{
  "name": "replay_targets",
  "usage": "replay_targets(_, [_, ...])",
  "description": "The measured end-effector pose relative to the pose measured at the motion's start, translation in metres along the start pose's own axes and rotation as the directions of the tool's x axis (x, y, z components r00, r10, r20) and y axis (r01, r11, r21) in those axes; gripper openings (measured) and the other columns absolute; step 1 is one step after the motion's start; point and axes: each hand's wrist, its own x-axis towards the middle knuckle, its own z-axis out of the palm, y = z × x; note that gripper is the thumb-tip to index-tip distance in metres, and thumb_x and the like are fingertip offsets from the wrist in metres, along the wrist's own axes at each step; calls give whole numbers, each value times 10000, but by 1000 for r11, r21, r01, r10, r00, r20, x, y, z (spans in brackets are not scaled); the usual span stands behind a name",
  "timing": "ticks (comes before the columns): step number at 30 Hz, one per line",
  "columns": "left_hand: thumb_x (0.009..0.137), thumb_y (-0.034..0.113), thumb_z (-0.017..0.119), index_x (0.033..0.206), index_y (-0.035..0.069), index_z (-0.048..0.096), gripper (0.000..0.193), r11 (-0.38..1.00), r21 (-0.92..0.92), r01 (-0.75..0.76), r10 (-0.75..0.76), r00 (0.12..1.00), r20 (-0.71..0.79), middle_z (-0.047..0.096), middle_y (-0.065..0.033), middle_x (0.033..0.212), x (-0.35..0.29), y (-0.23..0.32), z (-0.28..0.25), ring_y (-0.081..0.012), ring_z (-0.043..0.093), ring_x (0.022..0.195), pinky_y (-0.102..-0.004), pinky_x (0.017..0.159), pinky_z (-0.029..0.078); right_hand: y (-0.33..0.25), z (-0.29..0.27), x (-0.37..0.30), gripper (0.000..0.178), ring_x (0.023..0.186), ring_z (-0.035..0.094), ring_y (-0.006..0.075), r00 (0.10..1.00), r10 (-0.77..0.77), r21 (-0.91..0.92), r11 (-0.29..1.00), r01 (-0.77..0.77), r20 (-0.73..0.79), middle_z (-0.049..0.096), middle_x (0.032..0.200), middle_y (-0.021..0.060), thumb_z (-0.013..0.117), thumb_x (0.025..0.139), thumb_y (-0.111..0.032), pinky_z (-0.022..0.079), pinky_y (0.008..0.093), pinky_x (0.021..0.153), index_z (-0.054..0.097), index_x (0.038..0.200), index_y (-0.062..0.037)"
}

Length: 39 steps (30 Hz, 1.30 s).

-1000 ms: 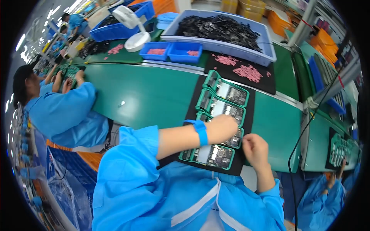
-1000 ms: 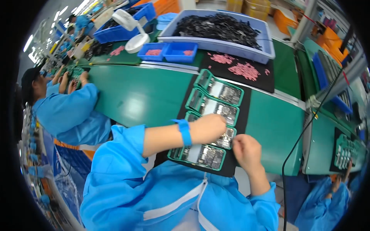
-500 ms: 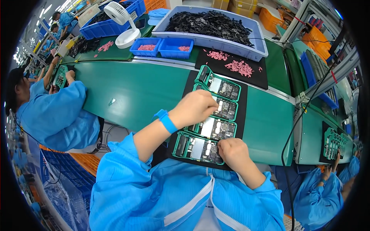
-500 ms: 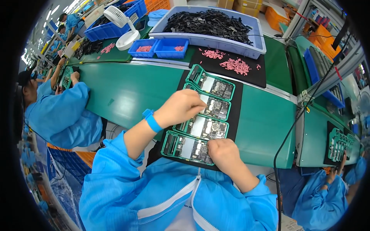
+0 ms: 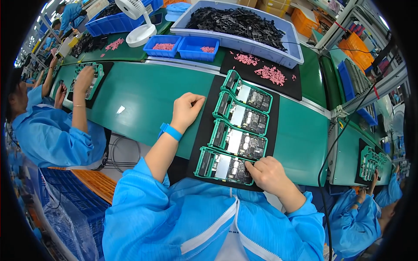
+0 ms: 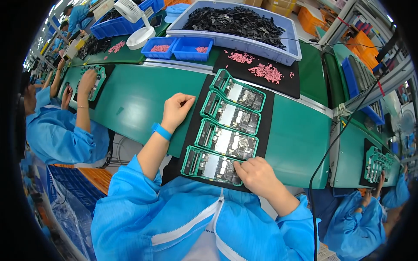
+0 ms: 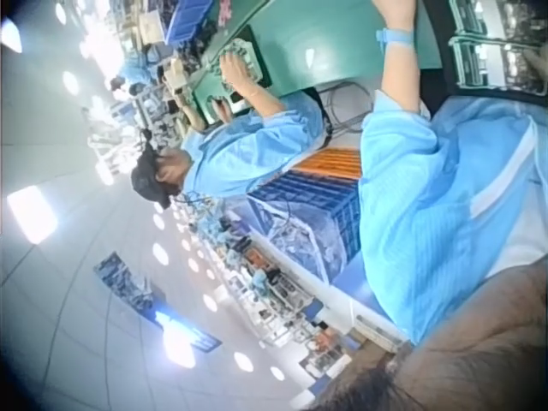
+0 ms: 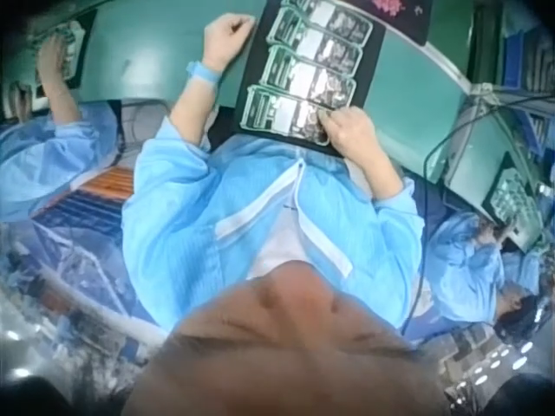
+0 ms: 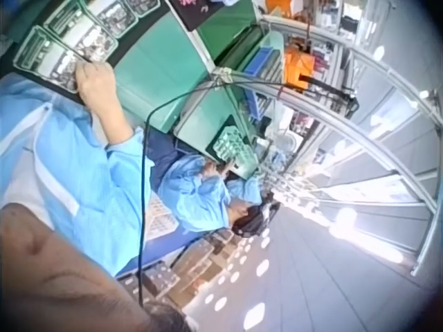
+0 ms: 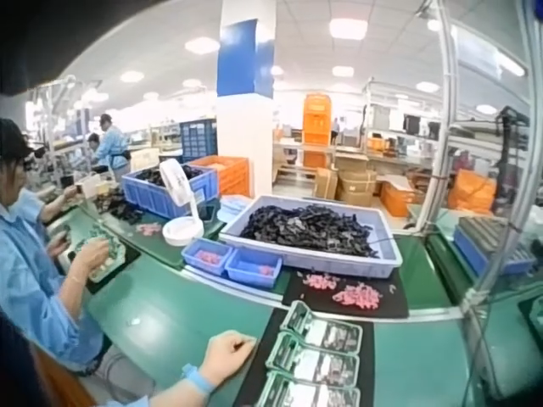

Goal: The person assembles electronic components onto circuit boards by hand, taking the components from a plastic tray and placing them onto the circuit boards on a conveyor belt.

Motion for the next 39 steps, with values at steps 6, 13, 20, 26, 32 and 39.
replay_targets(6, [793, 117, 677, 833, 52, 720, 88, 1000, 29, 1, -2, 1000, 7, 622, -88, 721, -2, -4, 4, -213, 587, 605, -317, 552, 460, 3, 3, 5, 131, 603, 595, 261, 970, 236, 256, 942, -215, -55, 574, 643, 71, 695, 699, -39, 469, 374, 542, 650, 821, -57])
replay_targets(13, [783, 122, 677, 811, 59, 717, 81, 999, 41, -8, 7, 1000, 25, 609, -75, 703, -1, -3, 2, -230, 586, 631, -342, 571, 464, -5, 3, 11, 81, 619, 615, 261, 946, 323, 198, 927, -318, 11, 608, 662, 75, 704, 696, -47, 488, 373, 548, 648, 747, -77])
replay_targets(20, [779, 119, 675, 809, 63, 721, 78, 1000, 10, 11, -12, 999, 48, 604, -69, 697, -2, -4, 1, -228, 586, 649, -348, 589, 465, -19, 4, 16, 50, 634, 625, 265, 845, 529, 194, 823, -534, 83, 628, 677, 81, 692, 715, -72, 492, 379, 553, 654, 744, -86])
replay_targets(26, [783, 97, 677, 841, 48, 722, 87, 1000, 8, -26, 26, 998, 50, 606, -83, 710, -3, -6, -1, -219, 583, 624, -323, 564, 455, -25, 6, 18, 41, 637, 625, 274, 784, 605, 198, 758, -621, 141, 628, 678, 88, 687, 736, -82, 488, 382, 547, 648, 750, -81])
replay_targets(32, [781, 132, 662, 799, 74, 722, 85, 1000, -14, 24, -23, 997, 68, 629, -79, 732, -3, -4, -1, -264, 617, 735, -373, 649, 490, -24, 12, 12, 81, 609, 609, 268, 873, 485, 135, 863, -486, 41, 610, 663, 84, 698, 715, -52, 477, 377, 529, 631, 753, -77])
replay_targets(39, [787, 99, 683, 831, 45, 719, 79, 999, 1, -52, 52, 997, 49, 632, -87, 742, -4, -11, 1, -238, 614, 681, -331, 597, 480, -19, 15, 12, 142, 511, 515, 211, 909, 410, 145, 907, -396, -76, 477, 563, 34, 711, 676, 16, 400, 336, 473, 619, 749, -64])
